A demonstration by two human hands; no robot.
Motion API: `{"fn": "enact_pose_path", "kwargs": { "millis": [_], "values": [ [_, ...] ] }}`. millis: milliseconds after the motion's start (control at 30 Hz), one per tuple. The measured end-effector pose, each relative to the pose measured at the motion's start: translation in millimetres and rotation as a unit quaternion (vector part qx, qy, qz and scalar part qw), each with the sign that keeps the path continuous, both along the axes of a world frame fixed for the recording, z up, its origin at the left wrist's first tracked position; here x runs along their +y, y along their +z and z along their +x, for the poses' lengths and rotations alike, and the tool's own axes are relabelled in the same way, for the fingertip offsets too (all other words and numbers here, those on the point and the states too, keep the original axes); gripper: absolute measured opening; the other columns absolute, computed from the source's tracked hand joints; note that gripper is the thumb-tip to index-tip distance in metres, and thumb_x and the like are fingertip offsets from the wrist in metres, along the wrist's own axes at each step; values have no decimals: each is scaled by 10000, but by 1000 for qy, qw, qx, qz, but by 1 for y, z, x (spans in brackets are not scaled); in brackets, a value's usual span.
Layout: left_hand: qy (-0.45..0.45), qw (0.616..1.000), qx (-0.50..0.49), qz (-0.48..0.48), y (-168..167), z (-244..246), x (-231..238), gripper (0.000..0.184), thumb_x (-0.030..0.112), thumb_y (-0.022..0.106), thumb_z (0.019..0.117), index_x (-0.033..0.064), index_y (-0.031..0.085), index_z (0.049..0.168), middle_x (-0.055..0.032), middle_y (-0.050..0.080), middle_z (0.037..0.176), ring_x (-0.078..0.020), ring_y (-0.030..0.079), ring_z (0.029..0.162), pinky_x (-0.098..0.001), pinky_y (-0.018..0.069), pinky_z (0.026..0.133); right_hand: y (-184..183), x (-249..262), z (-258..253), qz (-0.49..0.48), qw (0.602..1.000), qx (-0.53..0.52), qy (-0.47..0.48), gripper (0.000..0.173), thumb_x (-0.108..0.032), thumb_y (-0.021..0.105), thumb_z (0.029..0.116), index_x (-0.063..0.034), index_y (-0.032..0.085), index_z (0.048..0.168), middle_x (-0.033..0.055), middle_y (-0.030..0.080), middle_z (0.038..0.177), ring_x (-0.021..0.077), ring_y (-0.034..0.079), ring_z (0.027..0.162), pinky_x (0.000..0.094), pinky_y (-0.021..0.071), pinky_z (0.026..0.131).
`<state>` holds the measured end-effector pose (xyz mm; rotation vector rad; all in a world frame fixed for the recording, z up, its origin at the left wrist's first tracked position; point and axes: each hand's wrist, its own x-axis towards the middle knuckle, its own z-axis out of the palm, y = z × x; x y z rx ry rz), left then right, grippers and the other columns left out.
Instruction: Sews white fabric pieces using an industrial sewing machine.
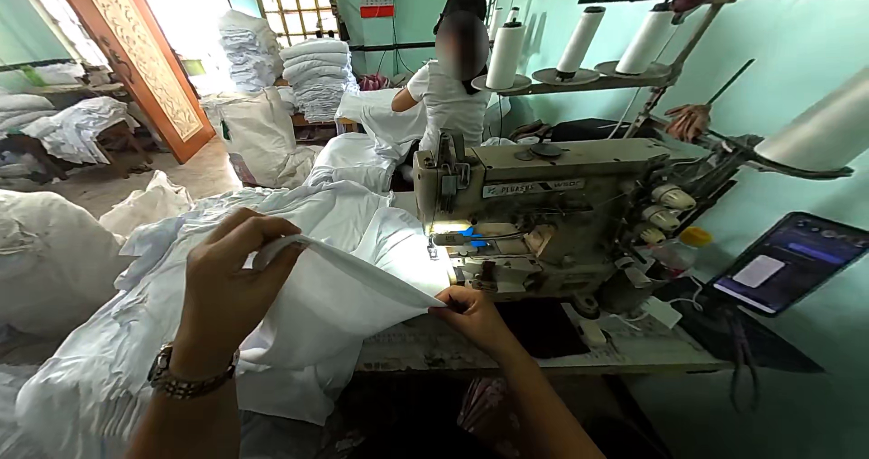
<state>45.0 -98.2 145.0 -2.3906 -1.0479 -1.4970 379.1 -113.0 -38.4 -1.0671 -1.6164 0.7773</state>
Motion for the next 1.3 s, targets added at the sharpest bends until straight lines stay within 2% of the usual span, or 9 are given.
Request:
{"fn": "enact_pose_path", "kwargs": {
  "millis": [233, 467, 600, 733, 833, 933, 1167, 1233, 1300],
  "values": [
    [-45, 998, 41, -33, -29, 11, 7, 187, 174, 614, 963, 121, 778, 1037, 17, 690, 1018, -61, 643, 969, -273, 555, 866, -4, -1, 0, 2, 1000, -9, 10, 174, -254, 780, 892, -82, 756, 900, -11, 699, 872, 14, 623, 757, 185, 525, 683],
    [-20, 997, 52, -54, -61, 26, 16, 194, 322, 653, 959, 150, 738, 983, 41, 617, 811, -75, 564, 791, -288, 482, 758, -5, -6, -2, -15, 1000, -3, 18, 187, -287, 810, 873, -105, 774, 892, -28, 710, 883, 9, 628, 777, 178, 521, 693],
    [-53, 990, 60, -114, -74, 31, 15, 213, 316, 611, 998, 131, 716, 1006, 26, 691, 922, -86, 647, 919, -329, 539, 855, -6, -6, -2, 0, 1000, -1, 6, 174, -271, 784, 896, -98, 768, 889, -20, 712, 879, 11, 630, 767, 183, 527, 685],
    [-152, 971, 44, -178, -80, 37, 0, 215, 318, 675, 961, 105, 687, 939, 31, 671, 804, -42, 631, 771, -268, 542, 735, -6, -8, -2, 5, 1000, 4, 16, 159, -253, 781, 898, -95, 774, 901, -20, 717, 892, 4, 630, 773, 175, 527, 684],
    [-211, 960, 74, -170, -85, 44, -12, 207, 322, 695, 964, 132, 699, 882, 42, 679, 817, -67, 642, 856, -326, 520, 893, -8, -12, 0, 5, 999, 17, 31, 119, -221, 780, 900, -103, 791, 914, -17, 737, 928, 14, 660, 826, 178, 547, 718],
    [-223, 954, 98, -174, -94, 53, -14, 210, 332, 707, 957, 145, 725, 864, 32, 650, 814, -96, 625, 876, -344, 501, 910, -12, -17, 1, 7, 999, 28, 40, 98, -191, 785, 891, -99, 801, 921, -10, 753, 963, 22, 683, 877, 182, 568, 756],
    [-264, 920, 167, -235, -111, 76, -10, 378, 412, 679, 980, 126, 689, 734, -7, 697, 1085, -143, 626, 1071, -404, 479, 1009, -24, -28, 0, 11, 998, 39, 50, 92, -125, 742, 894, -91, 808, 948, 15, 758, 1030, 65, 700, 963, 220, 592, 818],
    [-243, 924, 182, -232, -114, 84, -1, 397, 439, 620, 1013, 101, 728, 835, -16, 713, 1211, -156, 630, 1183, -438, 449, 1094, -26, -29, 0, 14, 999, 31, 38, 103, -163, 755, 901, -98, 813, 957, 3, 764, 1011, 45, 701, 945, 210, 589, 819],
    [-169, 929, 223, -243, -120, 93, 10, 472, 495, 509, 1051, 110, 715, 1231, -49, 657, 1382, -205, 572, 1342, -514, 390, 1169, -26, -30, -1, 19, 999, 25, 22, 112, -165, 752, 902, -106, 817, 971, -5, 766, 1003, 34, 701, 938, 207, 589, 827]
  ]
}}
